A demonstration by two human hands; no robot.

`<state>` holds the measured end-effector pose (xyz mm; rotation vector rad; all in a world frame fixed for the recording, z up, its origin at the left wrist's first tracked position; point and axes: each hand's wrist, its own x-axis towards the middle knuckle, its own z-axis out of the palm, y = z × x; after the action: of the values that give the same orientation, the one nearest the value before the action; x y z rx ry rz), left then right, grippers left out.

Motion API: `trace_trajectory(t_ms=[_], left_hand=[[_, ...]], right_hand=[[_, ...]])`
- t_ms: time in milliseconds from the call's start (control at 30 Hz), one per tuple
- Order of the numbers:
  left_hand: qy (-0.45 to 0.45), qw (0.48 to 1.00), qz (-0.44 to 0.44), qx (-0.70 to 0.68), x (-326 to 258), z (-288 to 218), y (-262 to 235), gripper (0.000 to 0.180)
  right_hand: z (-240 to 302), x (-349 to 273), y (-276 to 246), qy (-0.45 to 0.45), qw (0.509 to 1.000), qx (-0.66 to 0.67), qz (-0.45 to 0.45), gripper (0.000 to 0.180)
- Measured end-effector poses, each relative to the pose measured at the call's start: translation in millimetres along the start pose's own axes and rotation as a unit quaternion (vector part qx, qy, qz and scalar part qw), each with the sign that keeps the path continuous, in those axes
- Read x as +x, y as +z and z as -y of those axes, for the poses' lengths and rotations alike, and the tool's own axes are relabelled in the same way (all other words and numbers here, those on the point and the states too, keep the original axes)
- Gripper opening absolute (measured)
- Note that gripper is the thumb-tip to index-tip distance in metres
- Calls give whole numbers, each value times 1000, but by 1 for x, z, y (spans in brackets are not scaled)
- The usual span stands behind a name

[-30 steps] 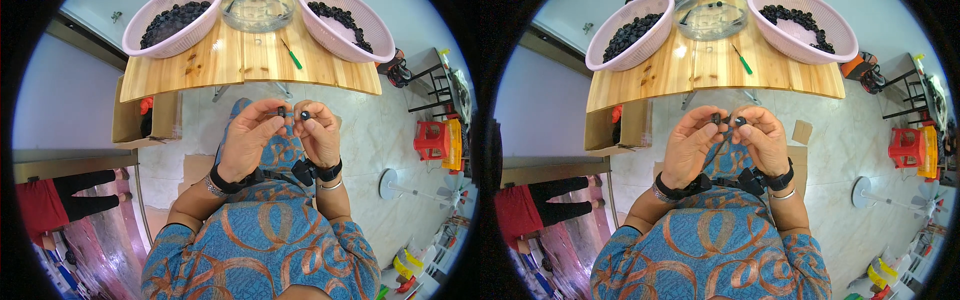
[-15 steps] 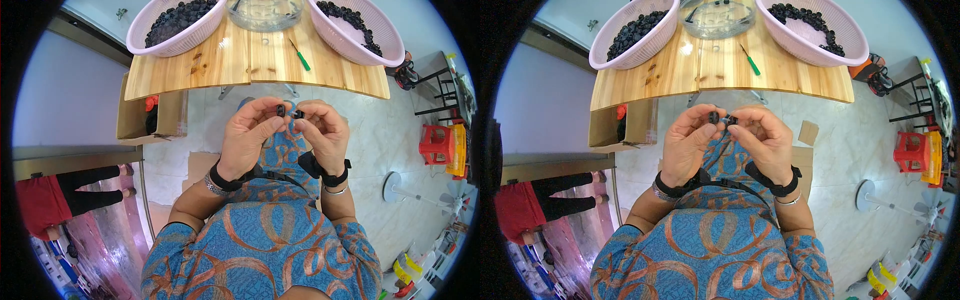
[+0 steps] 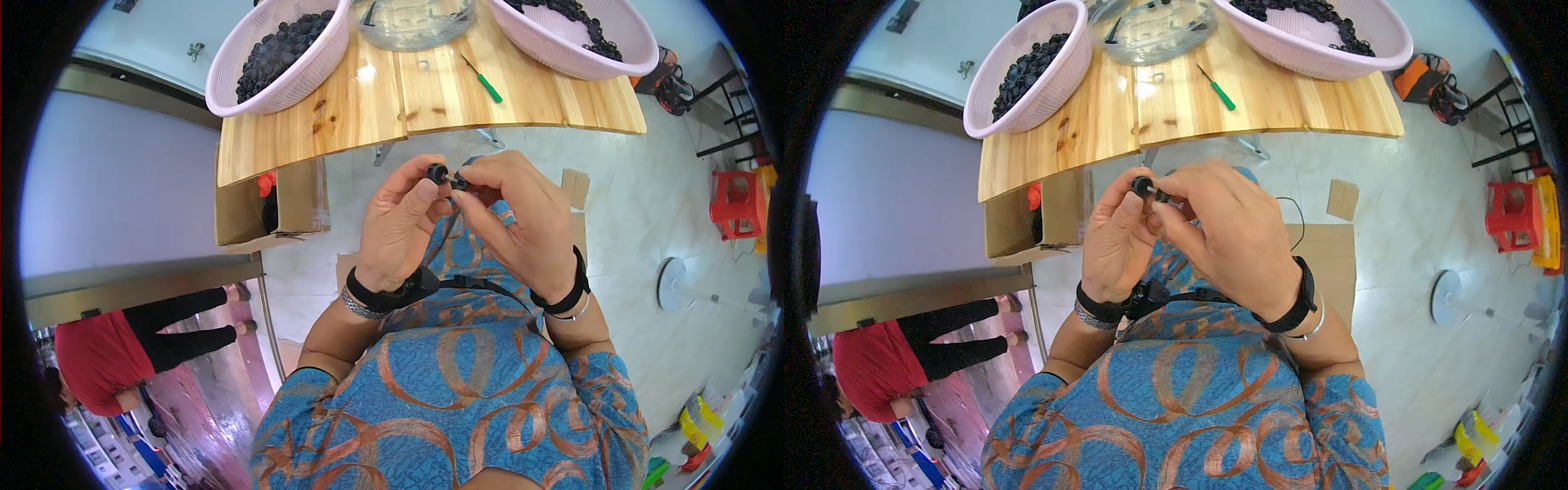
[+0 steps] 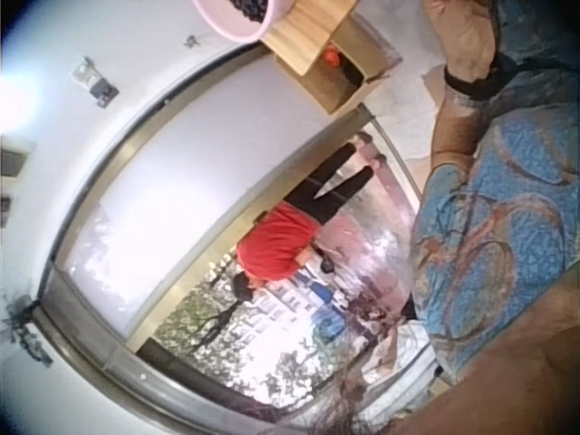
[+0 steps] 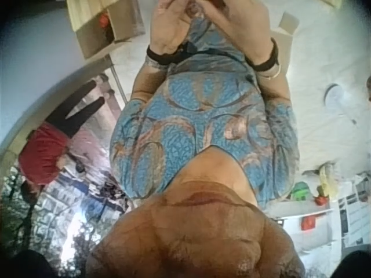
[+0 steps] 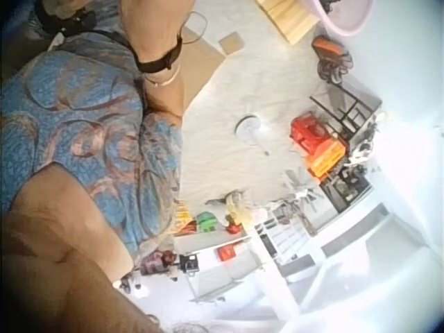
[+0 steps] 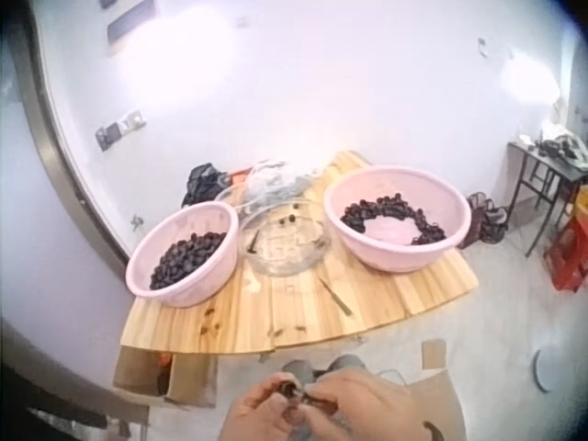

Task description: The recorder is inspecting and sorting small black circular shoe components (possibly eyelets or buttons) from one basket to another.

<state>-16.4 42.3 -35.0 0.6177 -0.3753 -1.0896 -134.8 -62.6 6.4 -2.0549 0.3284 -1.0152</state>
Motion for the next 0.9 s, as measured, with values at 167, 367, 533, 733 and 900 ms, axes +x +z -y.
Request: trace_trajectory(t_ms=[167, 367, 533, 733, 900], left_hand=[[-10, 1000, -15, 16, 1, 1, 0, 26], [-13, 1000, -22, 16, 1, 2, 6, 27], [-11, 999, -6, 35, 0, 2, 9, 27], [37, 994, 6, 102, 0, 2, 6, 29], [68, 984, 0, 163, -1, 2, 7, 26]], right_hand=[[-2, 3, 0, -23, 1000, -15, 10, 19], [-2, 2, -1, -21, 999, -35, 17, 16], [-2, 1, -4, -27, 998, -48, 20, 16], [0, 1, -10, -37, 997, -58, 30, 17], [1, 0, -14, -35, 996, -62, 47, 19]])
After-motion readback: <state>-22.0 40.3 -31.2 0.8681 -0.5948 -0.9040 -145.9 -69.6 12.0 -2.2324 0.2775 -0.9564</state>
